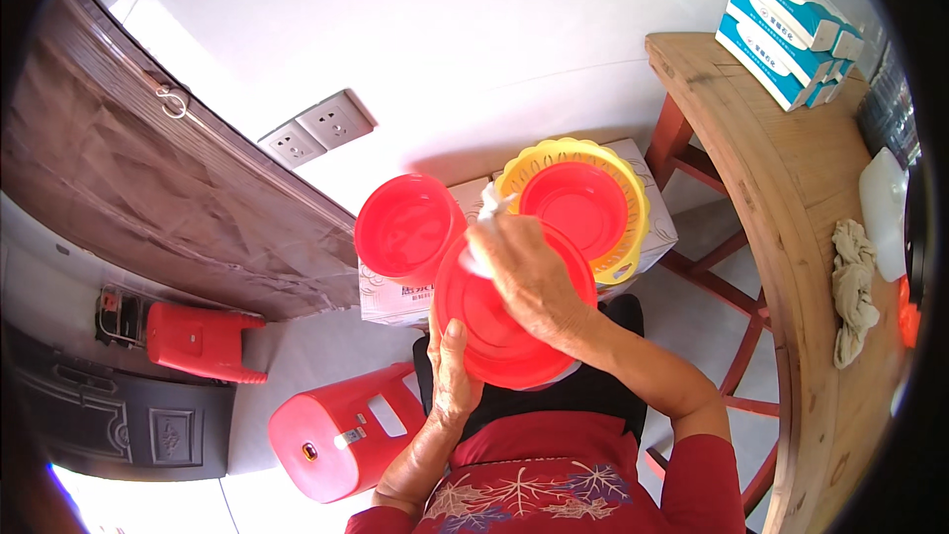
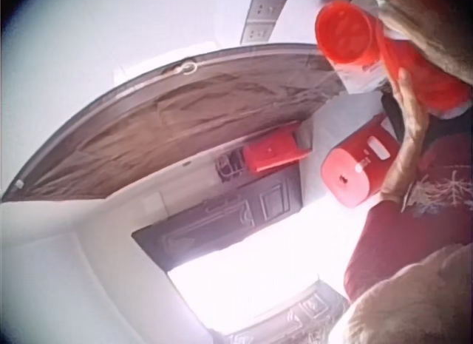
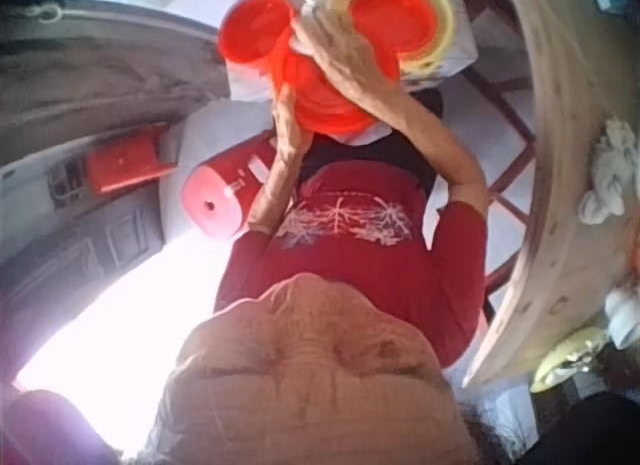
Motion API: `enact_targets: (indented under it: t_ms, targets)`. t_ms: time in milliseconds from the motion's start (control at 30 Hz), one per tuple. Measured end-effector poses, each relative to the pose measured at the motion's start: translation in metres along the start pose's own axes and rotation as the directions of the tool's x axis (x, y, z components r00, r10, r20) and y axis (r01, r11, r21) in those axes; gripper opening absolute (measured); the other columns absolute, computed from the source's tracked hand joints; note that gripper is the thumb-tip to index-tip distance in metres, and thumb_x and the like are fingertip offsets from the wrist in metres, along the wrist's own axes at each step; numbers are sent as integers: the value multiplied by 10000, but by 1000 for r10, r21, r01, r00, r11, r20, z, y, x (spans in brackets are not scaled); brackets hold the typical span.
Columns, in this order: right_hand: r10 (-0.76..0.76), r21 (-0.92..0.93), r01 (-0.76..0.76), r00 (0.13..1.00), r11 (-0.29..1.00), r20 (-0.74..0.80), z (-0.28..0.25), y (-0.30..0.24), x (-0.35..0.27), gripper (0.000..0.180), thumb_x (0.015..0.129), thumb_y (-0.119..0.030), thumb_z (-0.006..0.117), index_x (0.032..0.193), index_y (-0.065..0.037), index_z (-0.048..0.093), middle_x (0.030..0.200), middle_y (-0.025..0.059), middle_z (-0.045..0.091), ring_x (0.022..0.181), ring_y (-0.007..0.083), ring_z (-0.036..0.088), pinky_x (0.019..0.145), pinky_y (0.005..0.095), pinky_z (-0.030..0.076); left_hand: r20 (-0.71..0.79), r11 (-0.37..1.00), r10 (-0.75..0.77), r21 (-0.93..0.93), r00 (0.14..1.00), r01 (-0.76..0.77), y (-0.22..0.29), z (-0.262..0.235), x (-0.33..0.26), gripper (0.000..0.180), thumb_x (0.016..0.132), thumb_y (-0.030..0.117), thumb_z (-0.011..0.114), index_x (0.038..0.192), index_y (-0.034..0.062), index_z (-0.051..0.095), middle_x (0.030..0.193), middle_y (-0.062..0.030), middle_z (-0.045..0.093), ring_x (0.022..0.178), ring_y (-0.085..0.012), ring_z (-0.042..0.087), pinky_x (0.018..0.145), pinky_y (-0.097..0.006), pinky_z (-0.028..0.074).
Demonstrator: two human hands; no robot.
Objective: The person sits on a low red stool and wipes several red plastic plates with a white cloth. They handle the plates one at a time, wiping the interior and exterior surfaces before placing them back on a stack on a cardboard box. The person repeats this process for multiple plates throughout the clip.
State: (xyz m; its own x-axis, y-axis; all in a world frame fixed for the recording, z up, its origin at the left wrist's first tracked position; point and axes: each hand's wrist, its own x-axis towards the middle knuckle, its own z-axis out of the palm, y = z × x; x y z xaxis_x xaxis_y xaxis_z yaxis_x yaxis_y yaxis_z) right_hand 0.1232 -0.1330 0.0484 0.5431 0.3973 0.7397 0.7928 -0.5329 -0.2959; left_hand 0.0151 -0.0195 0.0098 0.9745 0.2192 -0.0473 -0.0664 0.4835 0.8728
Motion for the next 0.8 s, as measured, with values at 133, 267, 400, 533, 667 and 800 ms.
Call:
enact_targets:
  t_ms: [133, 267, 400, 533, 667, 800]
  targets:
    - [-129, 275, 104, 989, 956, 73, 5, -24, -8, 374, 769, -62, 659, 1106, -30, 498, 1135, 204, 518, 930, 323, 553, 761, 373, 507, -47, 996, -66, -62, 997, 63, -3, -10, 0, 665, 972, 474, 441, 1452, 50, 263, 1444, -120, 377, 1318, -238, 393, 1100, -404, 326]
    - [-197, 42, 195, 979, 980, 59, 4, -21, -3, 289, 711, -59, 636, 981, -8, 546, 974, 134, 505, 884, 264, 542, 736, 327, 512, -39, 995, -94, -50, 995, 92, 0, -11, 2, 621, 977, 455, 431, 1425, 42, 310, 1418, -111, 416, 1296, -226, 418, 1088, -396, 341]
    - [-148, -250, 168, 984, 954, 94, 4, 7, -6, 238, 667, -72, 622, 889, -4, 572, 895, 104, 470, 830, 228, 517, 700, 296, 505, -44, 999, 17, -33, 999, -18, 6, 3, 2, 616, 960, 371, 501, 1419, 10, 304, 1407, -132, 425, 1284, -247, 433, 1067, -409, 374]
    - [13, -382, 84, 970, 920, 243, -4, 13, -28, 195, 704, -97, 635, 863, 16, 634, 969, 110, 544, 820, 209, 517, 594, 264, 453, -41, 996, 75, 45, 996, -73, 4, 5, 4, 616, 956, 333, 509, 1436, 22, 280, 1411, -140, 412, 1284, -262, 433, 1068, -412, 369]
    - [195, -209, -83, 775, 974, 602, -22, -1, -50, 278, 703, -50, 660, 940, 81, 601, 986, 171, 548, 867, 310, 556, 691, 372, 501, -21, 987, 132, 100, 991, -129, 1, 0, 4, 651, 951, 376, 508, 1448, 38, 258, 1422, -141, 393, 1293, -264, 420, 1069, -415, 364]
    - [246, -50, -244, 910, 969, 333, -12, 4, -46, 475, 694, -47, 659, 1131, 56, 504, 1083, 231, 548, 892, 348, 581, 683, 372, 547, -24, 995, 85, 54, 996, -83, -2, -4, 4, 705, 940, 452, 505, 1453, 47, 242, 1430, -137, 383, 1302, -265, 408, 1076, -422, 351]
